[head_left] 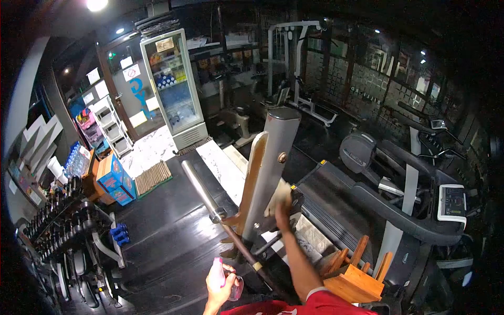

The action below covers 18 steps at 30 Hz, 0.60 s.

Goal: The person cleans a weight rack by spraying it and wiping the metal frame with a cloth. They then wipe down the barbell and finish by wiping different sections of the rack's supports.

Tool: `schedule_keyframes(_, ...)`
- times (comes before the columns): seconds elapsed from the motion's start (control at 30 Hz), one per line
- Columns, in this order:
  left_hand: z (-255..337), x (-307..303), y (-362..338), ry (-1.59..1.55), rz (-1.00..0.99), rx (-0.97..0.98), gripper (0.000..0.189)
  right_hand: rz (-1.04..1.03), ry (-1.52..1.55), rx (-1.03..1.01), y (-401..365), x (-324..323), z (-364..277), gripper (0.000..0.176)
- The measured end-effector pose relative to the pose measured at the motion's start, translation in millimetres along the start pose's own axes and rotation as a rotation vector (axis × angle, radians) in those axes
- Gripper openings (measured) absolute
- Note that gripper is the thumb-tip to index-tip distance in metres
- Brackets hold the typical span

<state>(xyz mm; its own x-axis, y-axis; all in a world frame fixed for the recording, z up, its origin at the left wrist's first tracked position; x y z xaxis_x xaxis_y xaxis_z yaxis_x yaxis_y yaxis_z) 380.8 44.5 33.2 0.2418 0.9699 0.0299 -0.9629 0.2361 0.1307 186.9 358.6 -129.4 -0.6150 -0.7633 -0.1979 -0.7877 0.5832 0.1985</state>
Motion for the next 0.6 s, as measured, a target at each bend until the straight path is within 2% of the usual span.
schedule_keyframes(0.03,2.2,1.7,2.3,0.028,-0.037,0.023,0.020,0.075,0.133,0.020,9.6,-37.8,-84.3,0.046)
schedule_keyframes(0.07,4.4,2.3,3.9,0.028,-0.036,0.032,0.020,0.138,0.135,-0.282,25.5,-50.8,-119.3,0.045)
schedule_keyframes(0.13,7.4,1.4,3.0,-0.002,0.003,0.027,0.020,0.109,0.821,-0.329,82.0,-61.6,-169.8,0.047)
schedule_keyframes(0.2,5.8,-0.7,1.2,0.005,0.008,0.039,0.021,0.068,0.868,-0.229,98.3,-91.1,-250.1,0.045)
schedule_keyframes(0.27,4.1,-1.2,-2.0,0.011,0.010,0.044,0.021,-0.040,0.895,-0.330,121.8,-102.4,-285.1,0.042)
schedule_keyframes(0.37,0.4,1.1,-3.5,-0.080,0.059,0.008,0.019,-0.033,0.933,-0.430,104.7,-99.1,-294.5,0.037)
schedule_keyframes(0.4,1.6,3.8,-3.4,-0.081,0.067,0.003,0.018,-0.003,0.935,-0.378,106.0,-88.9,-262.5,0.033)
schedule_keyframes(0.43,3.5,5.6,-4.1,-0.081,0.077,-0.003,0.017,-0.064,0.895,-0.136,95.5,-74.0,-226.4,0.032)
schedule_keyframes(0.47,7.2,7.8,-4.6,-0.082,0.075,-0.007,0.017,0.010,0.904,-0.165,74.5,-66.5,-205.2,0.030)
schedule_keyframes(0.5,13.8,12.0,-4.3,-0.003,0.040,0.011,0.016,-0.228,0.894,-0.250,48.2,-56.0,-183.8,0.030)
schedule_keyframes(0.53,18.3,15.8,-3.5,0.076,0.005,0.029,0.014,0.056,0.578,-0.361,23.0,-56.9,-159.5,0.035)
schedule_keyframes(0.57,18.5,17.3,-3.0,0.083,-0.017,0.027,0.013,-0.027,0.541,-0.046,2.9,-46.1,-131.8,0.041)
schedule_keyframes(0.6,13.6,15.4,-3.9,0.081,-0.018,0.018,0.013,0.018,0.663,-0.222,-8.1,-20.8,-68.0,0.036)
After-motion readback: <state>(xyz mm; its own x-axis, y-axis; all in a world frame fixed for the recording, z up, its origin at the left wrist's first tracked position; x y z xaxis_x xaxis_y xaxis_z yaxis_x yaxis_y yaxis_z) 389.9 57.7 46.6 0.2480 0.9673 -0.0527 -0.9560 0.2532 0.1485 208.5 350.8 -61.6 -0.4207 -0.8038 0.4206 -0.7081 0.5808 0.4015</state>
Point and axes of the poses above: each hand's wrist, its own y-axis towards the middle knuckle, its own x-axis out of the palm, z = x × y, the point moved 7 cm from there along y, towards the middle knuckle, and after that the axes turned 5 degrees about y, right-handed, at the moved point
